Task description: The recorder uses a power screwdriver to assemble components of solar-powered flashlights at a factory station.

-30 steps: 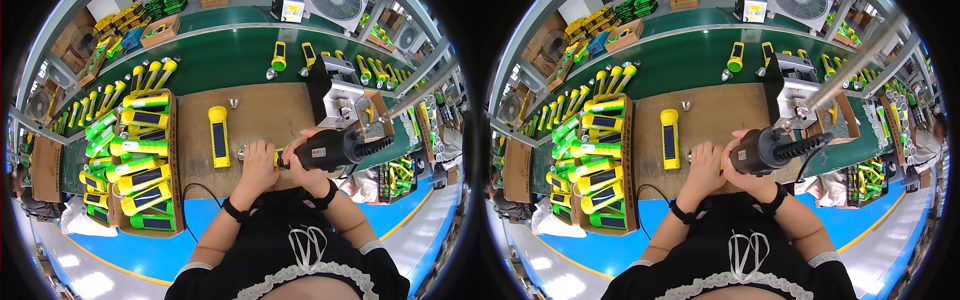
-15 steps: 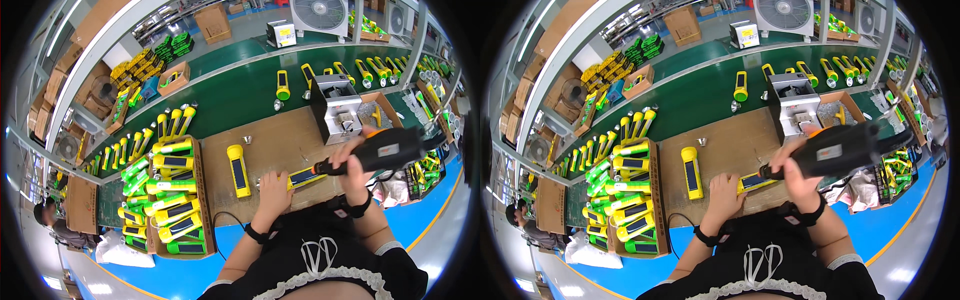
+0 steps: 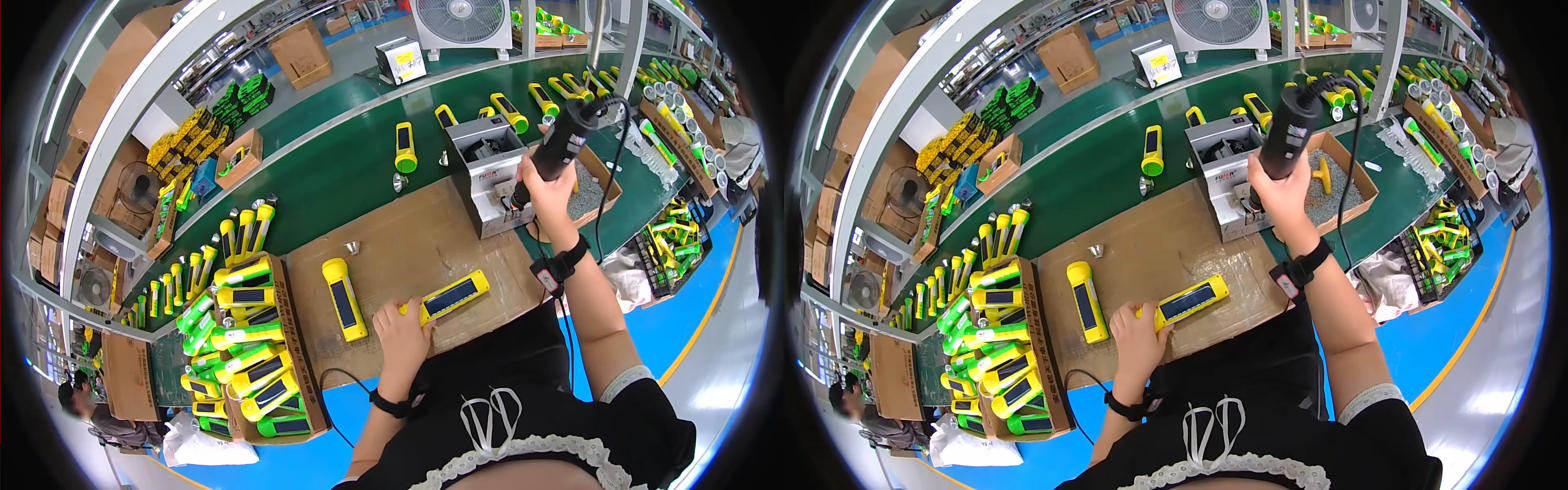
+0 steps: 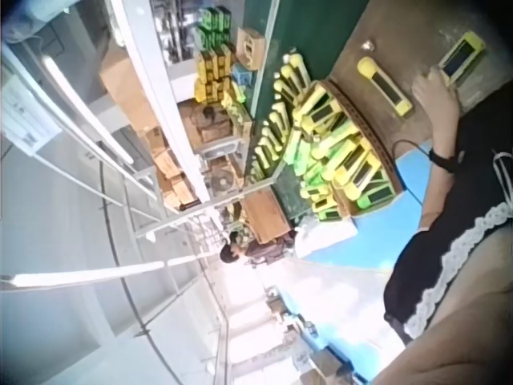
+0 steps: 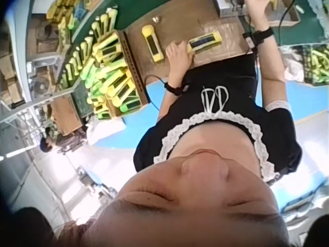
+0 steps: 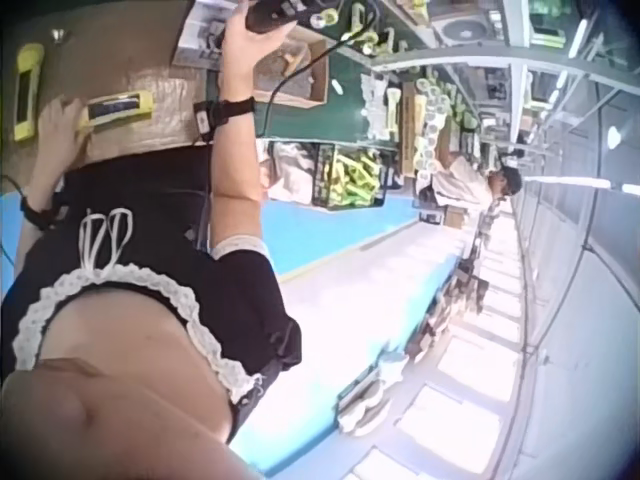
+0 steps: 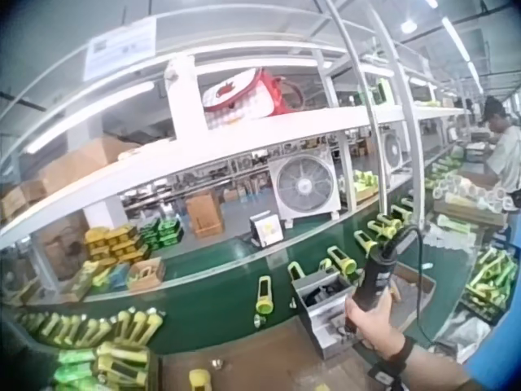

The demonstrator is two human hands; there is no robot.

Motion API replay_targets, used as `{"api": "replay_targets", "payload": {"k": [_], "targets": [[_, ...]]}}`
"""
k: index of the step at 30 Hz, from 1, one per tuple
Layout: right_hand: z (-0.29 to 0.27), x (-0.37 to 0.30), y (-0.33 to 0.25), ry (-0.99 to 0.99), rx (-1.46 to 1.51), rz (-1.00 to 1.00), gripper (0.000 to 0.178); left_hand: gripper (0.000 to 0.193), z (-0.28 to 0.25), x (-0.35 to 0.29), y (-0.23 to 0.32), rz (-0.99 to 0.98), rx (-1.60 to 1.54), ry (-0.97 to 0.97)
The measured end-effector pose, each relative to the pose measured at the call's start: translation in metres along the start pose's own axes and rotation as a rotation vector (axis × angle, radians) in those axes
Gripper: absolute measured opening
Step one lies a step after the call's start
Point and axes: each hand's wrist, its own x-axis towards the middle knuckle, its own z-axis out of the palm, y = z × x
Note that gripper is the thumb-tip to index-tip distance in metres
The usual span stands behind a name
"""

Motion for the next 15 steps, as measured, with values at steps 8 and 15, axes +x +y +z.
{"api": "replay_targets", "payload": {"k": [8, 15], "targets": [[0.004, -0.013, -0.013, -0.183, 0.162, 0.145, 0.041, 0.053, 0.010, -0.005, -0.001, 0.013, 0.033, 0.056], [0.007, -0.044, -0.034, -0.093, 0.086, -0.138, 0.050, 0.053, 0.010, -0.008, -0.003, -0.005, 0.034, 0.053]]}}
